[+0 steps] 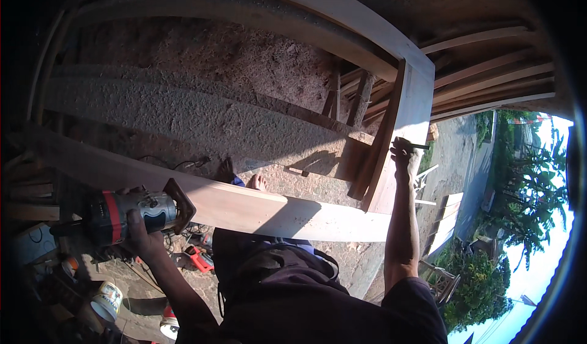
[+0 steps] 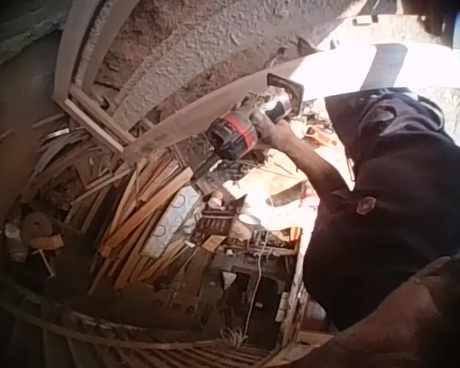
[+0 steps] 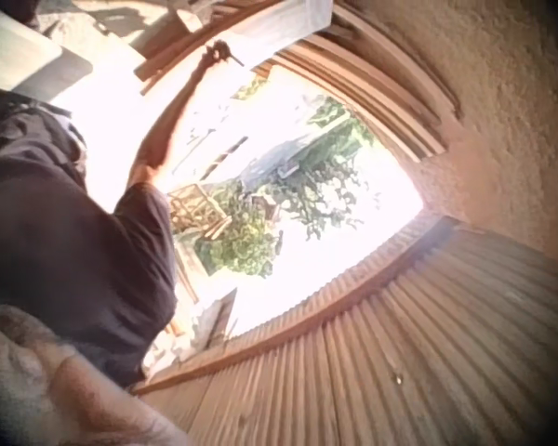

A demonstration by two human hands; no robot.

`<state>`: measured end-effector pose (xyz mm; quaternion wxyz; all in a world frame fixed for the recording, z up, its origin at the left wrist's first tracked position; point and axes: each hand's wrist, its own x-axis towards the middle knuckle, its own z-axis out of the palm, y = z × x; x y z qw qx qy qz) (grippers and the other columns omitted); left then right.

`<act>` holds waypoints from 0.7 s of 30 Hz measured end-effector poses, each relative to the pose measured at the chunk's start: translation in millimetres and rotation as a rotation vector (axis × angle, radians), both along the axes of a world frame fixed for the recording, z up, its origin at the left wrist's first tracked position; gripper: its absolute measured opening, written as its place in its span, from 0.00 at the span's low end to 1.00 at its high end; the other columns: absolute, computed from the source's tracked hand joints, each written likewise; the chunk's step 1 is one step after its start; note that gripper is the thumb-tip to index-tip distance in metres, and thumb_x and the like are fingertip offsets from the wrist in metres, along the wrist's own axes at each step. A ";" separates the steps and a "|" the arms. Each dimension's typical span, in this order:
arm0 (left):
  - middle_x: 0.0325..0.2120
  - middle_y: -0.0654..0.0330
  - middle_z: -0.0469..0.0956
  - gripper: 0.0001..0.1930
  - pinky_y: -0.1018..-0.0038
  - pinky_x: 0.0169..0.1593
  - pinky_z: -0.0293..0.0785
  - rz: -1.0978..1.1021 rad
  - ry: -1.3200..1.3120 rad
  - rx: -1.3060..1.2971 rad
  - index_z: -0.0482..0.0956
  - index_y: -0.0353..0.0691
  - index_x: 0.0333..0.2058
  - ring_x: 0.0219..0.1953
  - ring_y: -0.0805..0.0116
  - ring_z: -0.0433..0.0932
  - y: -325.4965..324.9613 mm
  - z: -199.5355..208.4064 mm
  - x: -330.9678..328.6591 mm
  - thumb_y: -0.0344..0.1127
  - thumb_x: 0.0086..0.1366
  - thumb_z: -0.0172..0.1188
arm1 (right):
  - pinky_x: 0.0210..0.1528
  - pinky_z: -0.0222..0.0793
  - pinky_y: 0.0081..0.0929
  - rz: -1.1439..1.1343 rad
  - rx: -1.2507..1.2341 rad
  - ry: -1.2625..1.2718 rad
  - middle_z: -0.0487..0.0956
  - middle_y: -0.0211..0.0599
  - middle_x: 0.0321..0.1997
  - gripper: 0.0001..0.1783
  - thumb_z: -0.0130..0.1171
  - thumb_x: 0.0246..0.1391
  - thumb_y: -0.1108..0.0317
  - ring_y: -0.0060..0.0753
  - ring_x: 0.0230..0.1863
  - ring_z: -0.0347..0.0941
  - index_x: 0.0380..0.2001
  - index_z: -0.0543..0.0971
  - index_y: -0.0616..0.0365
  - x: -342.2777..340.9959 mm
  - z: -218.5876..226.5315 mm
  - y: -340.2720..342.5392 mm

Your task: The person uses a router to shape the inner edge of a wooden door frame, marks points with a pencil, and works on a small metal component on the ground with tools.

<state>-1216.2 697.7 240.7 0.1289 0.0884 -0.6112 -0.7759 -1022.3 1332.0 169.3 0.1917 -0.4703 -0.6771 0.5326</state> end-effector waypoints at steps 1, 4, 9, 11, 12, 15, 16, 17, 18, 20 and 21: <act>0.53 0.48 0.73 0.30 0.54 0.59 0.73 -0.023 0.014 -0.003 0.67 0.29 0.58 0.53 0.52 0.76 3.6 0.4 -3.0 0.32 0.58 0.64 | 0.28 0.67 0.15 -0.030 0.033 -0.052 0.82 0.26 0.35 0.15 0.63 0.60 0.57 0.17 0.29 0.77 0.45 0.81 0.54 1.0 0.6 -1.0; 0.54 0.47 0.73 0.31 0.57 0.59 0.74 -0.038 0.004 0.014 0.65 0.29 0.60 0.54 0.53 0.76 -5.7 -13.7 -11.8 0.33 0.59 0.63 | 0.29 0.68 0.18 -0.040 -0.007 0.027 0.83 0.26 0.34 0.14 0.63 0.59 0.59 0.18 0.30 0.77 0.43 0.82 0.54 20.6 -6.2 23.2; 0.53 0.47 0.74 0.32 0.58 0.55 0.78 0.071 -0.062 -0.039 0.65 0.30 0.60 0.53 0.54 0.78 -37.5 -14.7 -0.8 0.34 0.58 0.63 | 0.27 0.65 0.19 0.155 0.256 -0.225 0.83 0.26 0.34 0.12 0.60 0.58 0.62 0.15 0.29 0.75 0.41 0.84 0.54 -24.7 -0.8 -14.0; 0.51 0.49 0.74 0.33 0.59 0.54 0.79 0.156 -0.065 -0.019 0.65 0.33 0.60 0.51 0.57 0.78 -21.3 5.7 -0.2 0.33 0.57 0.64 | 0.40 0.73 0.30 0.095 0.071 -0.089 0.83 0.31 0.43 0.13 0.61 0.58 0.61 0.23 0.42 0.78 0.45 0.83 0.49 -20.1 -20.4 -6.1; 0.51 0.50 0.74 0.34 0.60 0.55 0.78 0.165 -0.023 -0.021 0.63 0.34 0.61 0.51 0.58 0.78 -15.6 3.4 -3.8 0.31 0.56 0.64 | 0.45 0.75 0.33 0.119 0.212 -0.137 0.80 0.33 0.50 0.17 0.61 0.59 0.57 0.25 0.48 0.77 0.49 0.81 0.49 11.7 -48.5 28.6; 0.49 0.54 0.74 0.32 0.62 0.55 0.77 0.177 0.116 -0.002 0.63 0.37 0.60 0.50 0.62 0.77 -23.6 13.6 -3.0 0.27 0.56 0.61 | 0.47 0.77 0.30 0.337 0.359 -0.248 0.79 0.35 0.51 0.21 0.60 0.61 0.55 0.28 0.50 0.77 0.53 0.79 0.52 30.5 -102.1 45.1; 0.48 0.55 0.74 0.31 0.64 0.54 0.77 0.163 0.147 -0.042 0.63 0.37 0.59 0.49 0.63 0.77 -29.9 29.3 1.6 0.28 0.56 0.62 | 0.49 0.76 0.30 0.640 0.621 -0.214 0.76 0.36 0.57 0.20 0.54 0.66 0.57 0.31 0.55 0.75 0.58 0.76 0.50 18.1 -108.6 41.9; 0.47 0.56 0.74 0.31 0.65 0.53 0.77 0.132 0.182 -0.109 0.63 0.37 0.59 0.48 0.64 0.77 -34.6 45.7 2.7 0.28 0.56 0.62 | 0.46 0.77 0.30 0.212 -0.018 -0.202 0.79 0.35 0.53 0.21 0.58 0.63 0.55 0.29 0.51 0.78 0.56 0.77 0.52 -7.0 -122.5 -27.1; 0.46 0.57 0.75 0.31 0.67 0.51 0.77 0.186 0.245 -0.228 0.63 0.37 0.58 0.46 0.67 0.77 -64.8 57.3 22.4 0.29 0.56 0.65 | 0.41 0.78 0.28 0.405 -0.023 -0.106 0.82 0.36 0.45 0.22 0.60 0.61 0.54 0.28 0.42 0.81 0.53 0.77 0.54 -73.6 -70.7 -131.6; 0.39 0.59 0.78 0.26 0.69 0.48 0.76 0.267 0.233 -0.141 0.69 0.38 0.51 0.41 0.69 0.78 -68.0 70.1 16.1 0.24 0.52 0.66 | 0.28 0.76 0.23 0.478 0.038 -0.048 0.83 0.37 0.36 0.18 0.59 0.61 0.55 0.28 0.30 0.81 0.45 0.79 0.57 -91.0 -45.6 -180.2; 0.36 0.60 0.79 0.24 0.70 0.47 0.75 0.317 0.226 -0.127 0.71 0.39 0.47 0.39 0.70 0.79 -74.1 79.4 15.4 0.22 0.50 0.66 | 0.27 0.75 0.23 0.559 -0.007 0.060 0.83 0.37 0.34 0.16 0.58 0.61 0.55 0.28 0.29 0.80 0.41 0.79 0.57 -105.0 -25.1 -223.5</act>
